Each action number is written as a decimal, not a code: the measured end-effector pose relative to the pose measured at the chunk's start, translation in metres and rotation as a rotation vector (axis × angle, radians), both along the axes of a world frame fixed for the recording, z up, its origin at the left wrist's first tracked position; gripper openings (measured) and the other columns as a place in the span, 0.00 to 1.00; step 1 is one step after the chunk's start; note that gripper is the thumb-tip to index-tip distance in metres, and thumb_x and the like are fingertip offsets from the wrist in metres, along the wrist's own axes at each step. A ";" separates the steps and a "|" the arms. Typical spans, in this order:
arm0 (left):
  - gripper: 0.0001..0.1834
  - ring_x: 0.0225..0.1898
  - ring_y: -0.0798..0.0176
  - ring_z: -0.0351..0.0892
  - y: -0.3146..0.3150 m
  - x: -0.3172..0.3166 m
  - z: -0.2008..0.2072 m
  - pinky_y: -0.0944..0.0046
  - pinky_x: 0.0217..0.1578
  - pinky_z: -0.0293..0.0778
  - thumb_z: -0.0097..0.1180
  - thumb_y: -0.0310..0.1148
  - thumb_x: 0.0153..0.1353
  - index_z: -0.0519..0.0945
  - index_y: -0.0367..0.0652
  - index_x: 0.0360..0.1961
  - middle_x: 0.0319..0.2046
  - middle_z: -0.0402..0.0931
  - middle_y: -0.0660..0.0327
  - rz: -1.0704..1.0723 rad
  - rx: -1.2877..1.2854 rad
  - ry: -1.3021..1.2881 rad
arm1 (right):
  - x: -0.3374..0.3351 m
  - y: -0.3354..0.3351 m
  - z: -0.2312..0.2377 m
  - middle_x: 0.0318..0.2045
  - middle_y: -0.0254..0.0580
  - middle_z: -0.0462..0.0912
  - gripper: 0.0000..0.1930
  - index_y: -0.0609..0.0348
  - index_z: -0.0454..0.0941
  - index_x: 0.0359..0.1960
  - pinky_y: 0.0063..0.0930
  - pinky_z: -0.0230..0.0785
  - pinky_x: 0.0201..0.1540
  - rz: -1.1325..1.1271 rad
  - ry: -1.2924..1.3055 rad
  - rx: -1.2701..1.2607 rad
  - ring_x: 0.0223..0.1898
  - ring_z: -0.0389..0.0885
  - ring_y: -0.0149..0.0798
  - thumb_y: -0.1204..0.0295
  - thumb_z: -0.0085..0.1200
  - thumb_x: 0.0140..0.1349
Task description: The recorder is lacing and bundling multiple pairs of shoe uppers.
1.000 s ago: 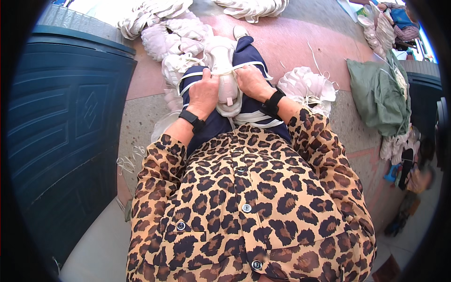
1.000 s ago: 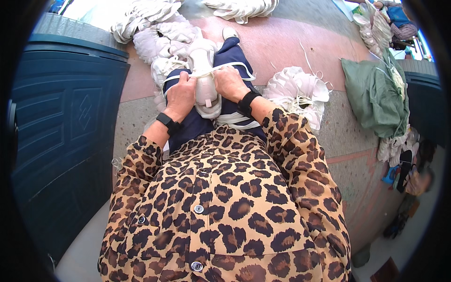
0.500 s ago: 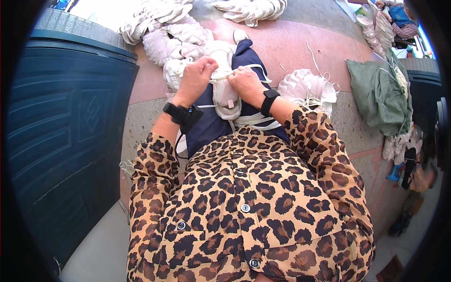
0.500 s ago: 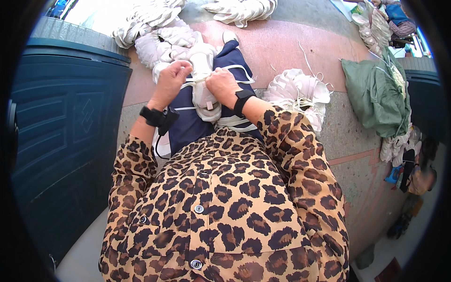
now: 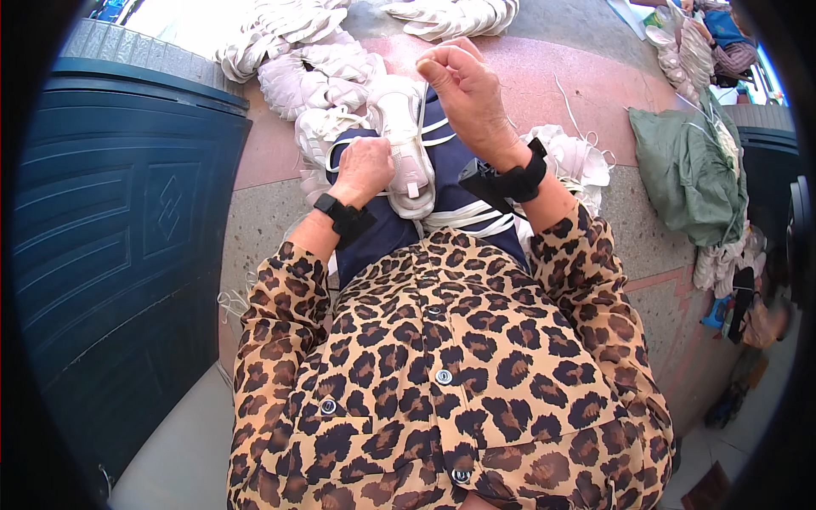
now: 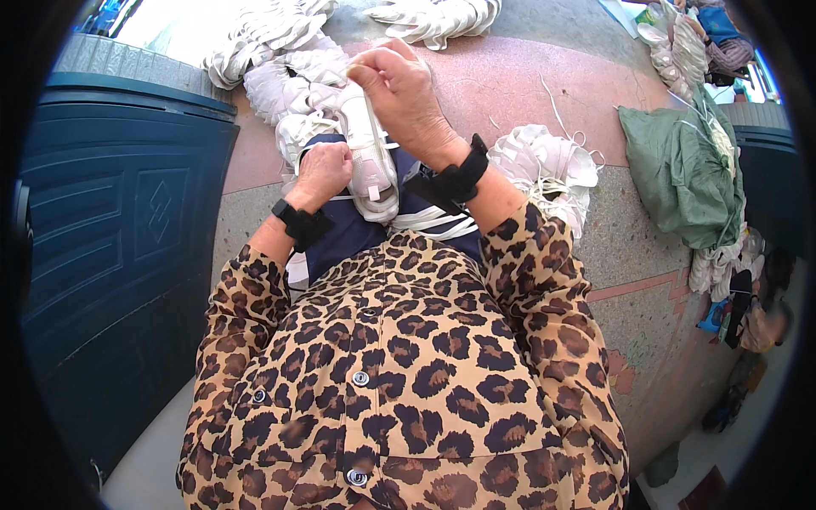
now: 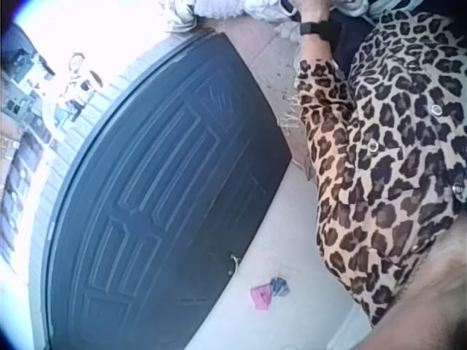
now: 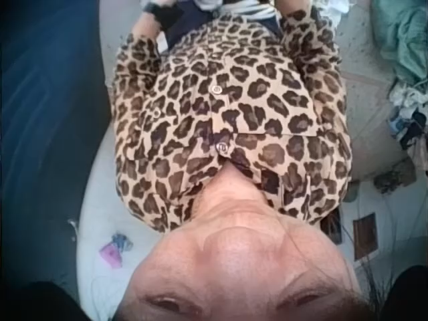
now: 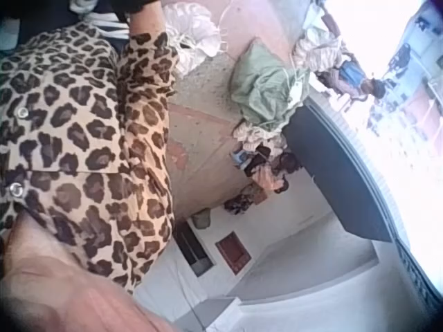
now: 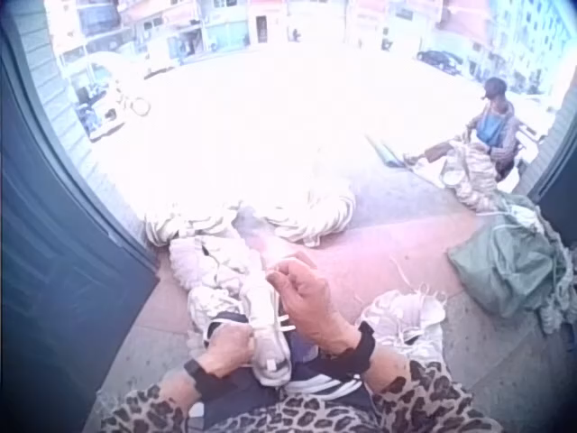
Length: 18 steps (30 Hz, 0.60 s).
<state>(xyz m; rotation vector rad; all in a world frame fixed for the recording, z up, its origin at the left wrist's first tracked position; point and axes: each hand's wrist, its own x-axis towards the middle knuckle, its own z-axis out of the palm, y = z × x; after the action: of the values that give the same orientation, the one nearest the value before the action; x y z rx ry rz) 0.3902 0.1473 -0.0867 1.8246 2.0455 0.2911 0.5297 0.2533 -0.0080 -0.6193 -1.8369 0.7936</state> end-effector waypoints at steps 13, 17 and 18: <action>0.07 0.21 0.63 0.73 0.017 -0.008 -0.008 0.63 0.26 0.68 0.53 0.29 0.45 0.77 0.34 0.22 0.18 0.74 0.54 0.073 -0.316 -0.419 | 0.016 -0.031 -0.087 0.26 0.45 0.77 0.12 0.62 0.73 0.36 0.30 0.69 0.31 0.319 -0.449 -0.404 0.29 0.78 0.40 0.72 0.52 0.50; 0.09 0.32 0.47 0.76 0.019 0.008 -0.009 0.54 0.35 0.70 0.55 0.33 0.46 0.79 0.36 0.24 0.25 0.75 0.44 0.064 -0.167 -0.190 | 0.025 -0.038 -0.086 0.31 0.49 0.78 0.15 0.57 0.70 0.40 0.35 0.70 0.35 0.230 -0.802 -0.172 0.35 0.77 0.48 0.75 0.51 0.48; 0.09 0.32 0.46 0.76 0.017 0.010 -0.008 0.53 0.34 0.71 0.55 0.32 0.46 0.79 0.36 0.23 0.26 0.75 0.44 0.098 -0.108 -0.201 | 0.028 -0.037 -0.084 0.31 0.49 0.78 0.15 0.57 0.70 0.40 0.35 0.70 0.35 0.241 -0.801 -0.171 0.35 0.77 0.48 0.75 0.51 0.48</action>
<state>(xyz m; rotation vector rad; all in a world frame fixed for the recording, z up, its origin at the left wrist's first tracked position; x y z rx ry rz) 0.4006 0.1646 -0.0946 1.5673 1.9742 0.3684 0.5573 0.2159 -0.0924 -0.9251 -2.6248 0.9478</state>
